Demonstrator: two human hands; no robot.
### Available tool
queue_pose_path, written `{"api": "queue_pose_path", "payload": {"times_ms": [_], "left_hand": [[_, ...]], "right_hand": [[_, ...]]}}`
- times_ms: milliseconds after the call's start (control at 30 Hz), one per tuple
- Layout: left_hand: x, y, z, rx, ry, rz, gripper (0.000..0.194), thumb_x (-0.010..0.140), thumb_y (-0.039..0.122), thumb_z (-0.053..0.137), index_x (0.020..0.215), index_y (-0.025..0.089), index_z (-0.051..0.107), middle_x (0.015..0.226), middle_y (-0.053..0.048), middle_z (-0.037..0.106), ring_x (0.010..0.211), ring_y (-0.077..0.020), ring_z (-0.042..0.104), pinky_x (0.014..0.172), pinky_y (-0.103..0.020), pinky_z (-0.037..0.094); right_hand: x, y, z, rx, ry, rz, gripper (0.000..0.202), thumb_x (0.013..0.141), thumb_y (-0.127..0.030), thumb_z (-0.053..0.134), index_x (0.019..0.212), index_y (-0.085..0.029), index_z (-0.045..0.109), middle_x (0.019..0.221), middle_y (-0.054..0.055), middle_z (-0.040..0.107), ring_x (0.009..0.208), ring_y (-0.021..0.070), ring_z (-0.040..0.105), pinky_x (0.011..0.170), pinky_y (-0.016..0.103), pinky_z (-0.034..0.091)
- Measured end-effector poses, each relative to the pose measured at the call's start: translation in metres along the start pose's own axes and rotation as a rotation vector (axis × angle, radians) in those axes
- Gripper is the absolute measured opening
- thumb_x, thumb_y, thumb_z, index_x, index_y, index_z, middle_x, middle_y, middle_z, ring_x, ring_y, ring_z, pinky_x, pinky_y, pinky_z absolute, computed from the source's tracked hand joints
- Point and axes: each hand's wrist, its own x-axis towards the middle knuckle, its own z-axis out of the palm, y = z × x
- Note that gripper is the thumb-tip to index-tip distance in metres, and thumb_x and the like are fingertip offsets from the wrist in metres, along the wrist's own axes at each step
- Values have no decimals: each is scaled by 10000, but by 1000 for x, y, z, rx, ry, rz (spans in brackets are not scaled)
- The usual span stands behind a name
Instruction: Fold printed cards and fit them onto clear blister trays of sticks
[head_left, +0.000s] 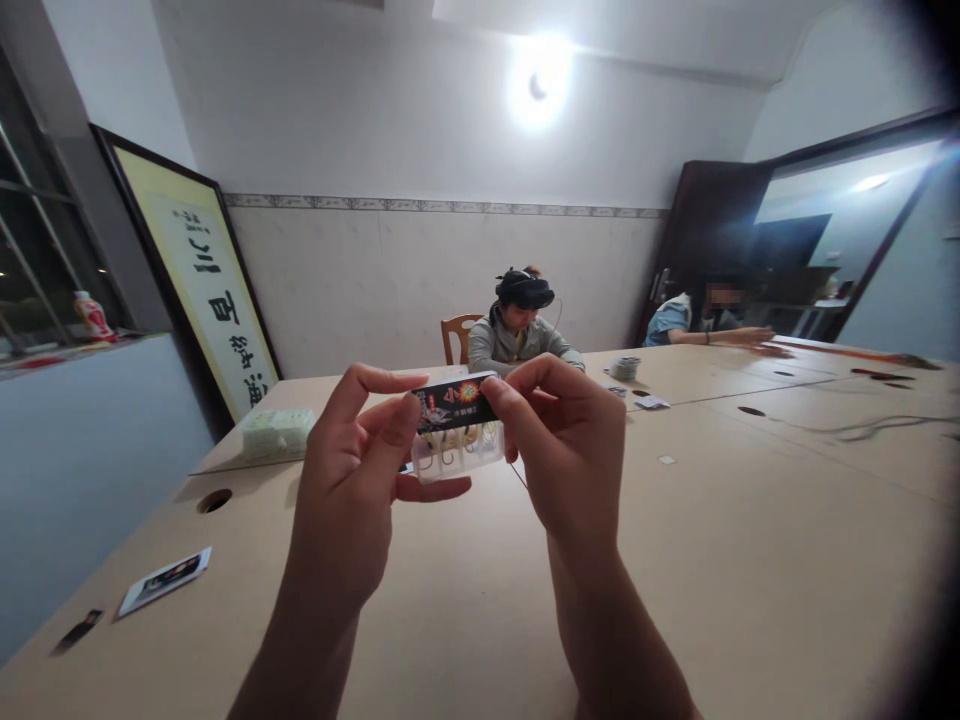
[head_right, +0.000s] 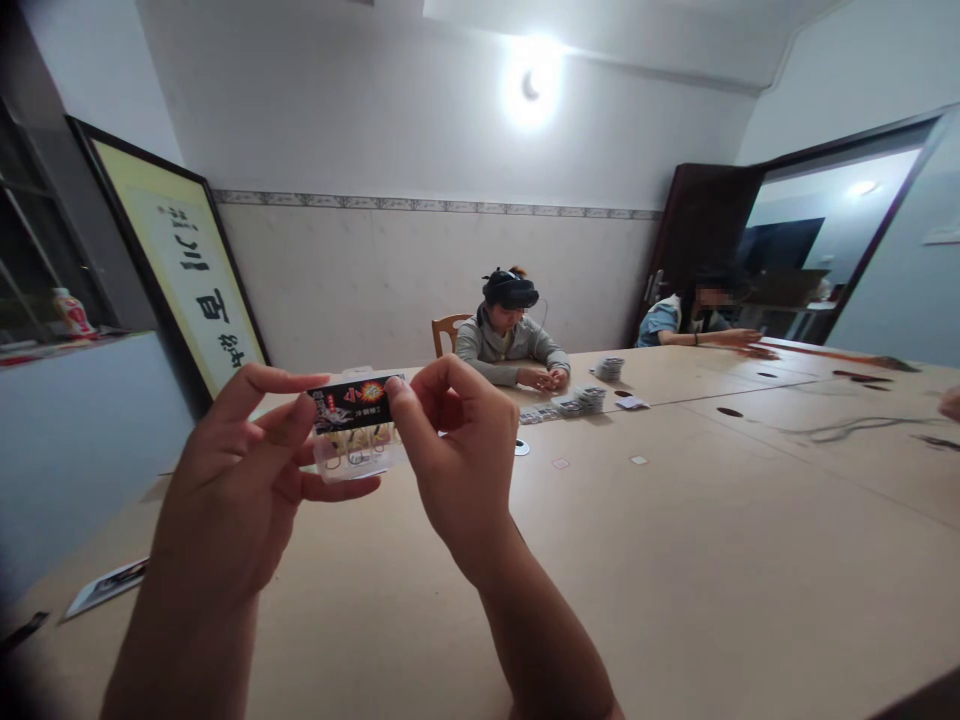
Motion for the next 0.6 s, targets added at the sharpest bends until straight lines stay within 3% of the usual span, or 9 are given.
{"api": "queue_pose_path", "payload": {"times_ms": [133,600], "left_hand": [[3,-2,-4,-7,-50,2,282,815,397,789,925,222,598,877,-21,770,709,-259,772,493,-403,666],[-6,6,7,10,28,-18,187,867,343,728,925,229,592,842,9,754,676,-208,753,487,-348,659]], "right_hand": [[0,0,-1,0,0,8,274,841,-227,693,626,-193,528,515,-81,438,440,53,391,412,200,274],[0,1,-3,47,-7,25,287,848,-234,705,628,-198,524,509,-79,442,423,55,404,404,202,284]]}}
